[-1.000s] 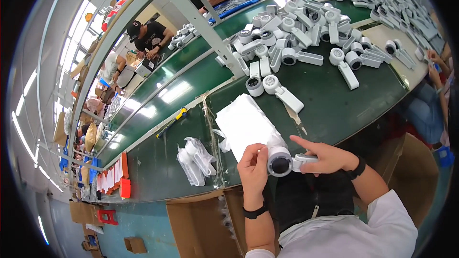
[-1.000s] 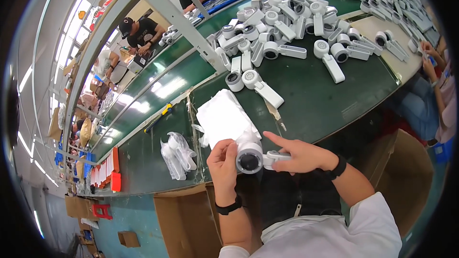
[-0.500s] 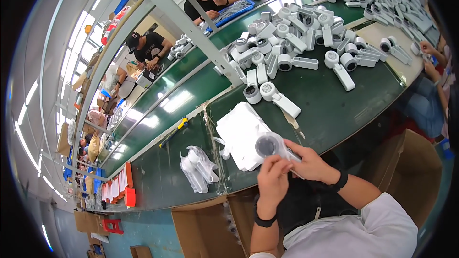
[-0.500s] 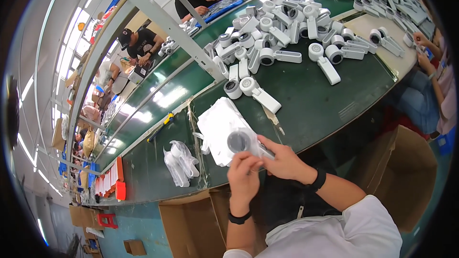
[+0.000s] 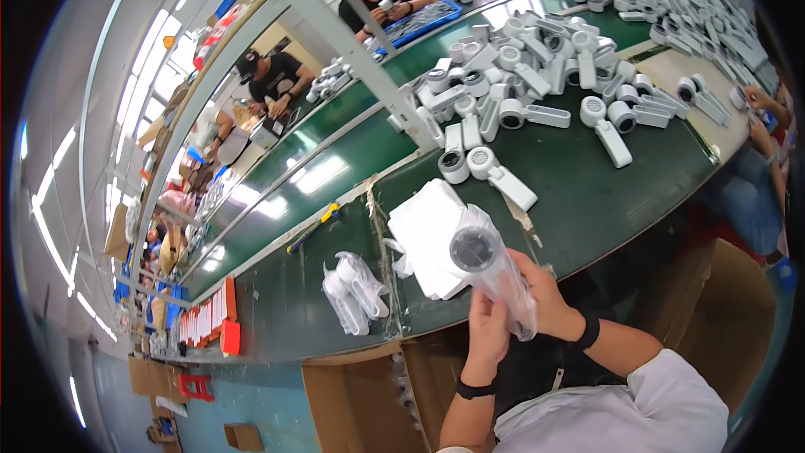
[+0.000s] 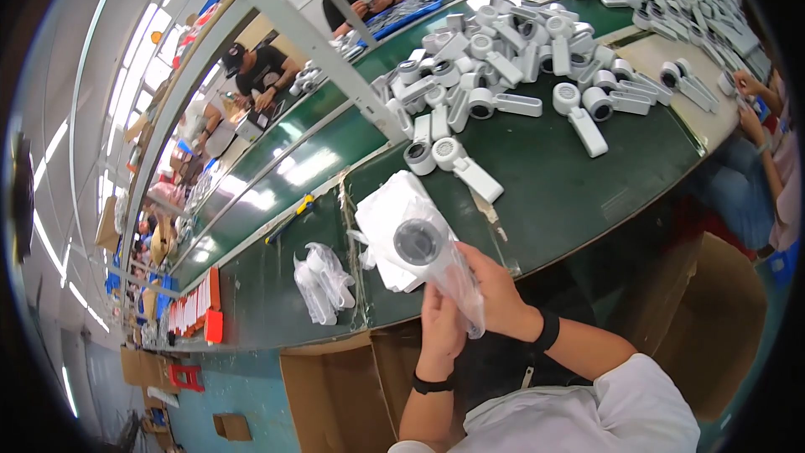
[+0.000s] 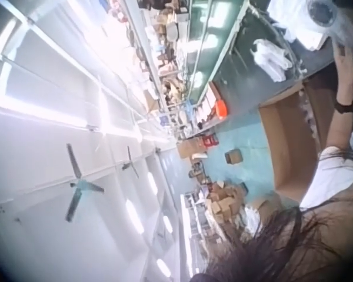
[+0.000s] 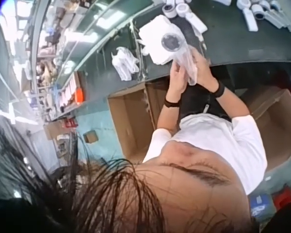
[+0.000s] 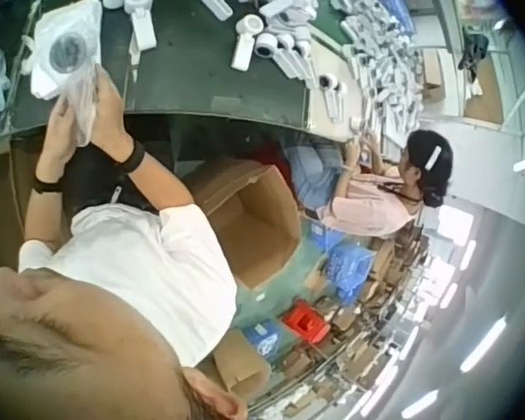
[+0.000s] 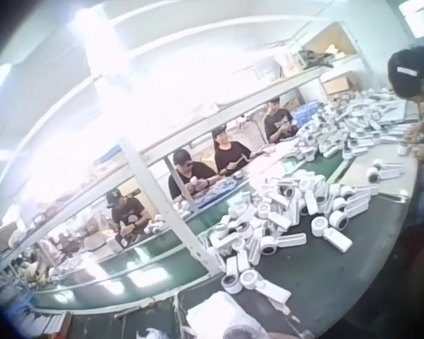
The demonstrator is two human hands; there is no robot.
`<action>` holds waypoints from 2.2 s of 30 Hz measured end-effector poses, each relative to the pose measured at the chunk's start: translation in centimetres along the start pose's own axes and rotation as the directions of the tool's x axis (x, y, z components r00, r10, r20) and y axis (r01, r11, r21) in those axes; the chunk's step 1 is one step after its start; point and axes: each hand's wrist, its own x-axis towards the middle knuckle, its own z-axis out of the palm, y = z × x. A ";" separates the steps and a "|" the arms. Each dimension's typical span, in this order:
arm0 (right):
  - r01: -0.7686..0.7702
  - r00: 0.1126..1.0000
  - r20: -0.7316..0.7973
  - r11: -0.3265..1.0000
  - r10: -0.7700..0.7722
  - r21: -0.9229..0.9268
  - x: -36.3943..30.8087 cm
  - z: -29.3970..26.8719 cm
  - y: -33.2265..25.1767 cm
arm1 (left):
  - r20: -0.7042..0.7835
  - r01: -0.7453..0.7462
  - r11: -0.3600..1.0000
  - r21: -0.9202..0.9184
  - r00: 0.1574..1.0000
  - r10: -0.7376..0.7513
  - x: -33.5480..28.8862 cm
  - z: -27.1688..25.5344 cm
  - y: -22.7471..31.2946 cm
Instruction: The person places a fan into a plastic bag, folds the bag, and then puts the bagged fan into a cardboard box.
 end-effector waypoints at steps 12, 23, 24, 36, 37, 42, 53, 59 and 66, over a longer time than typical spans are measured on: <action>0.067 0.994 -0.077 0.978 -0.083 -0.196 0.0 0.5 -0.4 | -0.253 -0.288 0.938 -0.192 0.938 0.237 -2.1 -5.5 5.9; -0.162 0.986 -0.081 0.955 0.146 -0.249 0.7 -1.6 4.8 | -0.539 0.393 0.408 0.824 0.324 0.777 -4.0 -25.3 13.8; -0.145 0.989 -0.075 0.955 0.130 -0.260 0.6 -1.8 4.7 | -0.503 0.435 0.335 0.836 0.361 0.785 -3.0 -25.2 13.2; 0.029 0.974 -0.118 0.625 -0.193 -0.780 9.3 -5.5 2.4 | -0.089 0.028 0.095 0.995 0.677 0.731 1.9 -11.2 11.5; -0.028 0.981 -0.131 0.570 -0.140 -0.821 10.2 -5.2 2.5 | 0.003 -0.036 0.038 0.999 0.759 0.651 2.6 -8.9 10.3; -0.179 0.973 -0.107 0.369 0.207 -0.912 12.4 -5.5 6.8 | 0.319 -0.239 -0.223 0.945 0.826 0.464 6.4 -5.1 4.9; -0.555 0.821 0.160 0.700 0.548 0.450 8.8 -7.6 2.5 | 0.221 -0.153 -0.190 0.970 0.879 0.423 7.0 -6.2 4.7; -0.526 0.843 0.249 0.635 0.477 0.566 5.1 -6.4 1.0 | 0.255 -0.166 -0.247 0.955 0.883 0.395 7.1 -5.1 4.7; -0.497 0.862 0.164 0.737 0.480 0.458 2.6 -5.0 0.6 | 0.185 -0.280 0.038 0.959 0.726 0.662 7.3 -4.8 5.4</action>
